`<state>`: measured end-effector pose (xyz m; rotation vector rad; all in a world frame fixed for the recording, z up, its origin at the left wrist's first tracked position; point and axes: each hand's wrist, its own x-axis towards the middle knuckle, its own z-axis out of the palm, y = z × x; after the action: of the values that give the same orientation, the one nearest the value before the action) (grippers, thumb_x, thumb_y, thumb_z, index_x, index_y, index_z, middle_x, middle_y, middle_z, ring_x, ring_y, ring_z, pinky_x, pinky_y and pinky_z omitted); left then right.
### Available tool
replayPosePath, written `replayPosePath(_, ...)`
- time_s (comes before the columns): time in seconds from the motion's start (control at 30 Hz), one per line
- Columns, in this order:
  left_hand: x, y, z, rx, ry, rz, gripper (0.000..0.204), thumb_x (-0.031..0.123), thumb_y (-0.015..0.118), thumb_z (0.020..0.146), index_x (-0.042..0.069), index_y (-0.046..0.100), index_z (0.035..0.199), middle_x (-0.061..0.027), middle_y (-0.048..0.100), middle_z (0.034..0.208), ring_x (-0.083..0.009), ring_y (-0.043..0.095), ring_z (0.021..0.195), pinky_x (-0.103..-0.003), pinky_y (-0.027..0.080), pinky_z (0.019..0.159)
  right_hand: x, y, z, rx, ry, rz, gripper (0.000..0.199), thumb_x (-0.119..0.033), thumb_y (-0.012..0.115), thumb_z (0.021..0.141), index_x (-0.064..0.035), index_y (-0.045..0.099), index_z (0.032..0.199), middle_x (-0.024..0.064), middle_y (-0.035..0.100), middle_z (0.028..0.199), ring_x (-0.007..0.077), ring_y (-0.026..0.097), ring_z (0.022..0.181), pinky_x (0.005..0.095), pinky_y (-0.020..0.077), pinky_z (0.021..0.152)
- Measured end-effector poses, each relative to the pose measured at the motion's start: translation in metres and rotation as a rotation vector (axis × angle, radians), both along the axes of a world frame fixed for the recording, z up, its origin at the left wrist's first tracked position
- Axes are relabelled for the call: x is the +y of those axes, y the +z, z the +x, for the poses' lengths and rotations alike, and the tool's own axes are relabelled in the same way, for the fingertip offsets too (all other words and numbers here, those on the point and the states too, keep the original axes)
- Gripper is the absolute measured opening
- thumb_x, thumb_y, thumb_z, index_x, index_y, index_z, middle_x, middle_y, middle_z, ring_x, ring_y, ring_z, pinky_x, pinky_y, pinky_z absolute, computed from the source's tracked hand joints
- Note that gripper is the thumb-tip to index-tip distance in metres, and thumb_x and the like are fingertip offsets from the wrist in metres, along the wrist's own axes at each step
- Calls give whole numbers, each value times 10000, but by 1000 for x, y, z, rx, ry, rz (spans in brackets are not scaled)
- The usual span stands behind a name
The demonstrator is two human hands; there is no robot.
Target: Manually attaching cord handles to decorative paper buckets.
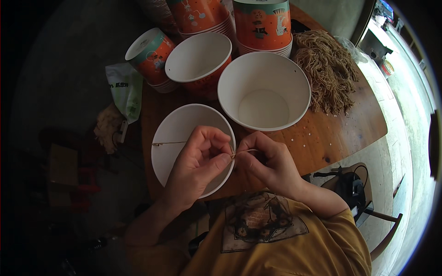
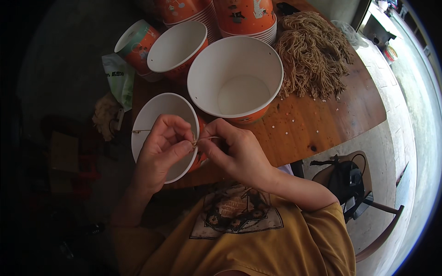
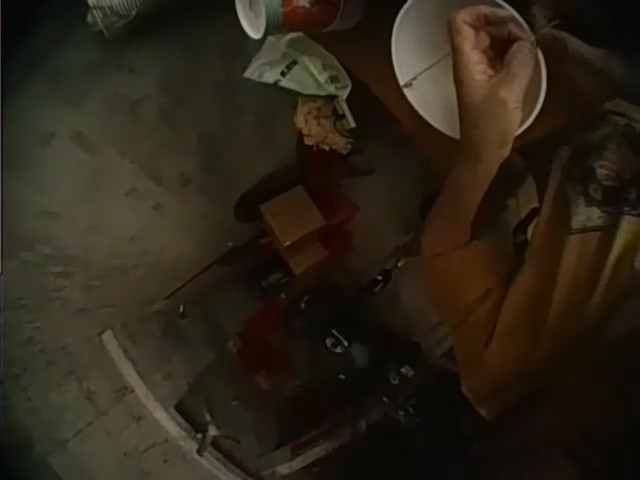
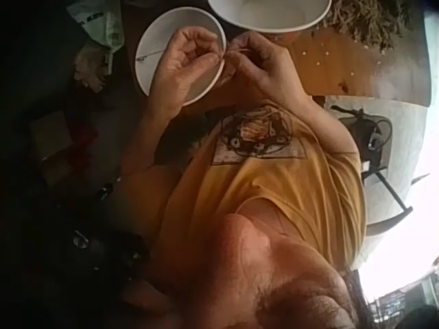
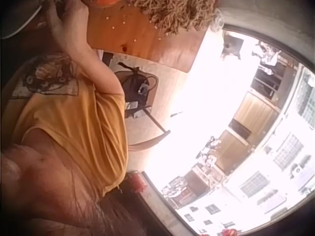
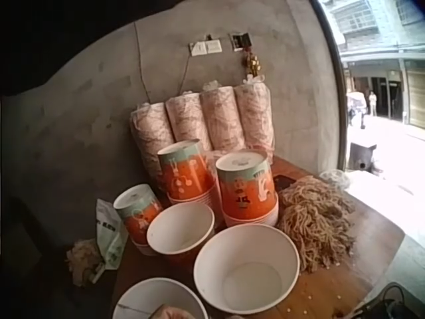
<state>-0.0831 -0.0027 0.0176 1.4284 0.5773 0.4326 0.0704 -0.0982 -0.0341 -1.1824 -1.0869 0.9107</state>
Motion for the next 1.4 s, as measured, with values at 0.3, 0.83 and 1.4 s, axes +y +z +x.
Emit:
replayPosePath(0.3,4,2,4,19,-31,-83,222,65,541,935,37,446,1134,-22,533,964,-67,516,905,-229,441,848,-2,-2,5,-774,-268,379,181,-101,654,799,-74,588,965,6,529,742,152,574,612,274,482,510)
replayPosePath(0.83,0,-4,3,-20,-68,-14,257,49,520,949,33,392,1172,-60,556,1019,-97,549,945,-254,464,855,8,21,13,-26,183,-26,77,-76,568,868,-11,568,909,40,582,728,99,575,645,255,476,556)
replayPosePath(1.4,6,-4,0,5,-49,-111,207,44,518,939,48,424,1123,-33,533,989,-75,520,909,-240,461,814,-1,18,9,187,89,-117,113,-135,571,931,-30,588,968,-12,604,821,26,493,573,180,385,489)
